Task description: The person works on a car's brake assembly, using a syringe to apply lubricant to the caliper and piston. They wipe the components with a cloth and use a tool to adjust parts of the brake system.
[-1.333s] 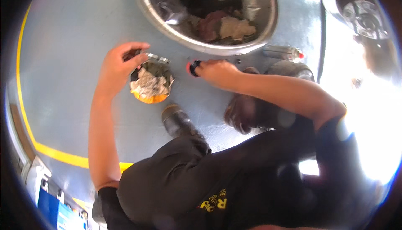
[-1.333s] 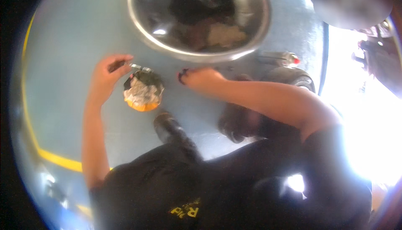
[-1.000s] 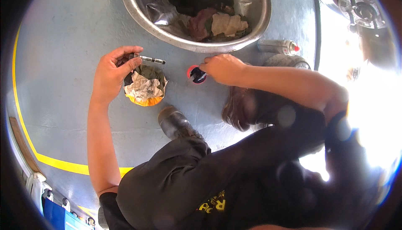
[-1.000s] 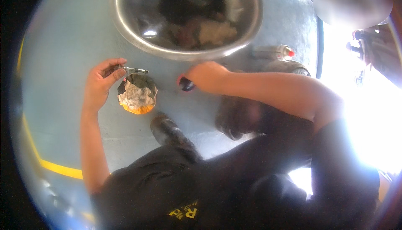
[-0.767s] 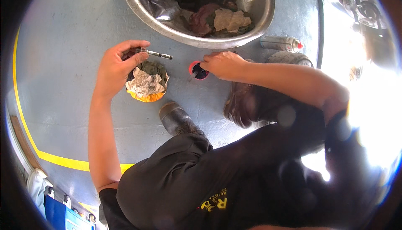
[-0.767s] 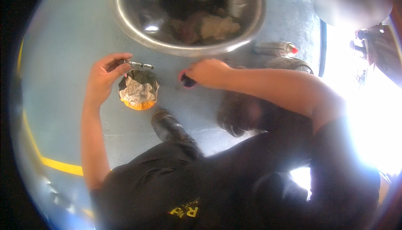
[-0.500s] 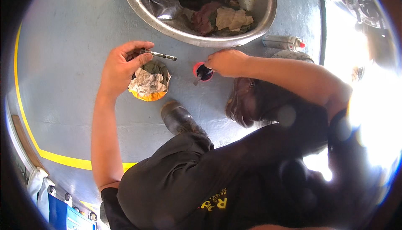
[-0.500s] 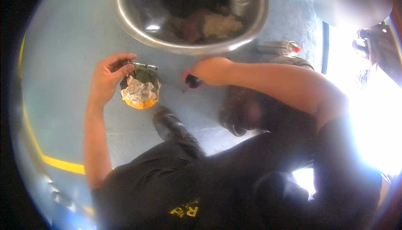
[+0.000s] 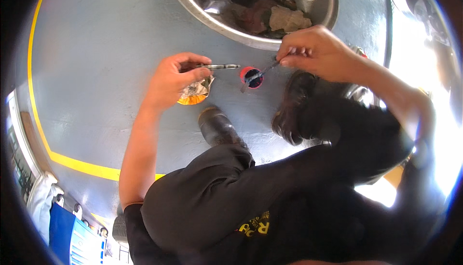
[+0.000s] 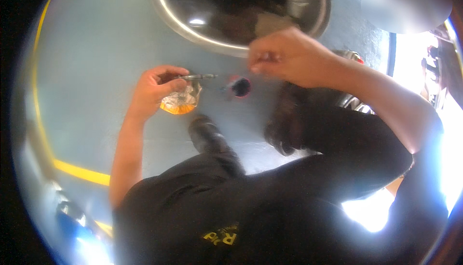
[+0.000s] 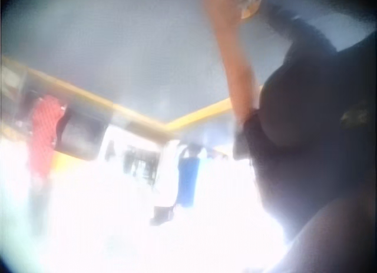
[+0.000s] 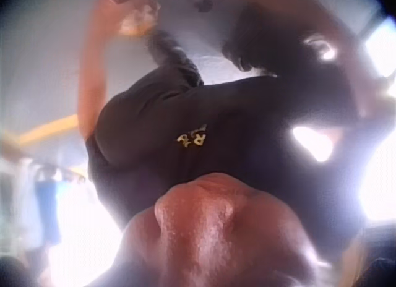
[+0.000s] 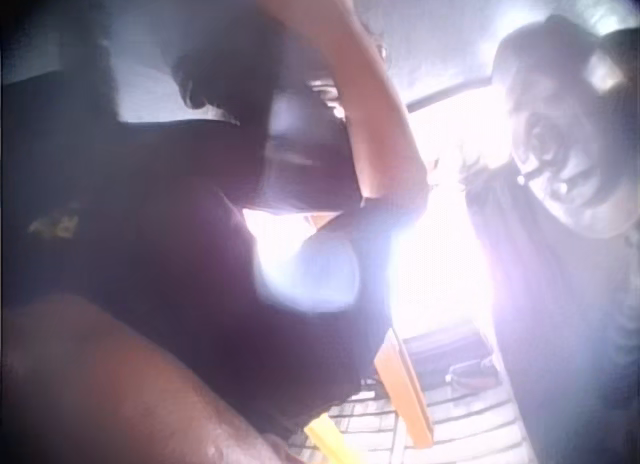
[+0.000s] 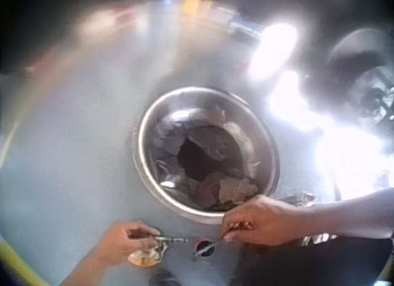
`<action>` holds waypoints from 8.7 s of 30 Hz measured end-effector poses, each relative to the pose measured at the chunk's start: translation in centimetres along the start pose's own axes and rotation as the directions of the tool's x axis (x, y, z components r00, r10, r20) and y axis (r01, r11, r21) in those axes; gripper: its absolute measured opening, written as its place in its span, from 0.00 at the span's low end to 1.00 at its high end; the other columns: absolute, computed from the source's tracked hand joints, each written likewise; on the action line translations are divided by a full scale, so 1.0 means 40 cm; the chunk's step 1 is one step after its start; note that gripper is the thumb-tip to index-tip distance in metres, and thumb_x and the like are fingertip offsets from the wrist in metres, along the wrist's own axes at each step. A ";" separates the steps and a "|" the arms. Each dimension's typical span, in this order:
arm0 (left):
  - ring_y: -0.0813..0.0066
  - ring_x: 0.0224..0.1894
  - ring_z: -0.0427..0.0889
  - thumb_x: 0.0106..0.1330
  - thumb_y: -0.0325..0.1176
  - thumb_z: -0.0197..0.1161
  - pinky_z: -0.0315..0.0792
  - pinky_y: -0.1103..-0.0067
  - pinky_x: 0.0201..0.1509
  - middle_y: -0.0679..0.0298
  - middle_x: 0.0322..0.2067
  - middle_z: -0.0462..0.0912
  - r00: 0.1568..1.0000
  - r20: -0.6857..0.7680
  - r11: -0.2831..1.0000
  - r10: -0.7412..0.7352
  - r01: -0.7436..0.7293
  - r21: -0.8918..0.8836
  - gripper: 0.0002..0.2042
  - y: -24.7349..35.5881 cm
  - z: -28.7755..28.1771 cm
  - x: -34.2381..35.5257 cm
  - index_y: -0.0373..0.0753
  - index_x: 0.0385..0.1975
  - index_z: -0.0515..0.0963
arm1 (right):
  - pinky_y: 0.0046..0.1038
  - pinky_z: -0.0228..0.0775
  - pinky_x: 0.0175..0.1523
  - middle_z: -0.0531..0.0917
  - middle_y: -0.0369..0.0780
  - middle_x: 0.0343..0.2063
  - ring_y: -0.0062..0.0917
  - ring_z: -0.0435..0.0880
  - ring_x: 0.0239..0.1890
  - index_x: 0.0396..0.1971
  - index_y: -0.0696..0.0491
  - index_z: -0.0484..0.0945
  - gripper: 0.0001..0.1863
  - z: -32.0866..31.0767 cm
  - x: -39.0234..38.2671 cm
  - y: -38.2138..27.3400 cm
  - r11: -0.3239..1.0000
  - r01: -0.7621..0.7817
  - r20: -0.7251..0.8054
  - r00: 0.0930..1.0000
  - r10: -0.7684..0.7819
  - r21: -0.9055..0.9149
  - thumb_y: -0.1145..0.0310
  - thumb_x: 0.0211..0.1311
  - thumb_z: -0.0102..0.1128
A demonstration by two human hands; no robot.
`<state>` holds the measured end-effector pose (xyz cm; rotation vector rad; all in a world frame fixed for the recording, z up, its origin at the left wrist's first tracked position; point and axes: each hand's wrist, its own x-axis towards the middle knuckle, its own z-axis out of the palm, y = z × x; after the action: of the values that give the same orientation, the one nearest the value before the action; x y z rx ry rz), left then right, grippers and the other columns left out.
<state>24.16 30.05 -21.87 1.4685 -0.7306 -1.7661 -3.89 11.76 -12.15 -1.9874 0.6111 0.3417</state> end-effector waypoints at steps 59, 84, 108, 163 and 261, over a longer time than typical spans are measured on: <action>0.71 0.48 0.85 0.64 0.16 0.66 0.78 0.78 0.54 0.60 0.41 0.82 0.689 -0.428 0.790 0.585 -0.603 0.110 0.09 0.309 0.022 -0.062 0.32 0.42 0.77 | 0.29 0.73 0.36 0.80 0.38 0.31 0.28 0.77 0.31 0.40 0.56 0.87 0.15 -0.102 0.122 -0.249 0.541 0.363 -0.359 0.459 -0.812 -0.758 0.79 0.49 0.72; 0.73 0.46 0.83 0.61 0.14 0.65 0.78 0.76 0.54 0.59 0.41 0.85 0.553 -0.431 0.700 0.713 -0.535 0.473 0.09 0.278 -0.024 0.003 0.32 0.40 0.79 | 0.28 0.76 0.38 0.78 0.36 0.32 0.27 0.77 0.34 0.36 0.55 0.86 0.12 -0.119 0.183 -0.234 0.558 0.295 -0.353 0.531 -0.770 -0.776 0.75 0.49 0.70; 0.68 0.48 0.84 0.65 0.17 0.64 0.81 0.70 0.58 0.54 0.46 0.84 0.694 -0.418 0.592 0.587 -0.720 -0.363 0.12 0.200 -0.137 0.018 0.29 0.48 0.80 | 0.17 0.73 0.39 0.86 0.41 0.35 0.15 0.77 0.31 0.51 0.61 0.80 0.14 -0.114 0.222 -0.199 0.793 0.057 -0.345 0.918 0.198 0.606 0.70 0.70 0.62; 0.90 0.23 0.74 0.73 0.38 0.63 0.79 0.89 0.31 0.62 0.29 0.79 0.939 -0.277 0.817 0.203 -0.318 -0.481 0.14 0.288 -0.051 -0.005 0.31 0.43 0.75 | 0.27 0.78 0.45 0.87 0.38 0.39 0.27 0.85 0.39 0.40 0.54 0.88 0.09 -0.149 0.177 -0.137 0.797 0.392 -0.460 0.662 -0.592 -0.460 0.76 0.60 0.66; 0.73 0.33 0.73 0.68 0.30 0.53 0.66 0.79 0.41 0.62 0.31 0.76 0.427 0.125 0.438 0.896 -0.895 -0.082 0.05 0.805 0.516 0.499 0.37 0.35 0.75 | 0.44 0.69 0.61 0.82 0.52 0.51 0.46 0.80 0.56 0.59 0.55 0.76 0.24 -0.222 -0.273 -0.113 0.909 -0.365 0.121 0.912 0.393 -0.199 0.57 0.68 0.61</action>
<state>7.37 -5.36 -3.84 0.6345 -1.2899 -0.9827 -10.67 8.67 0.62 -1.9722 0.8936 0.8087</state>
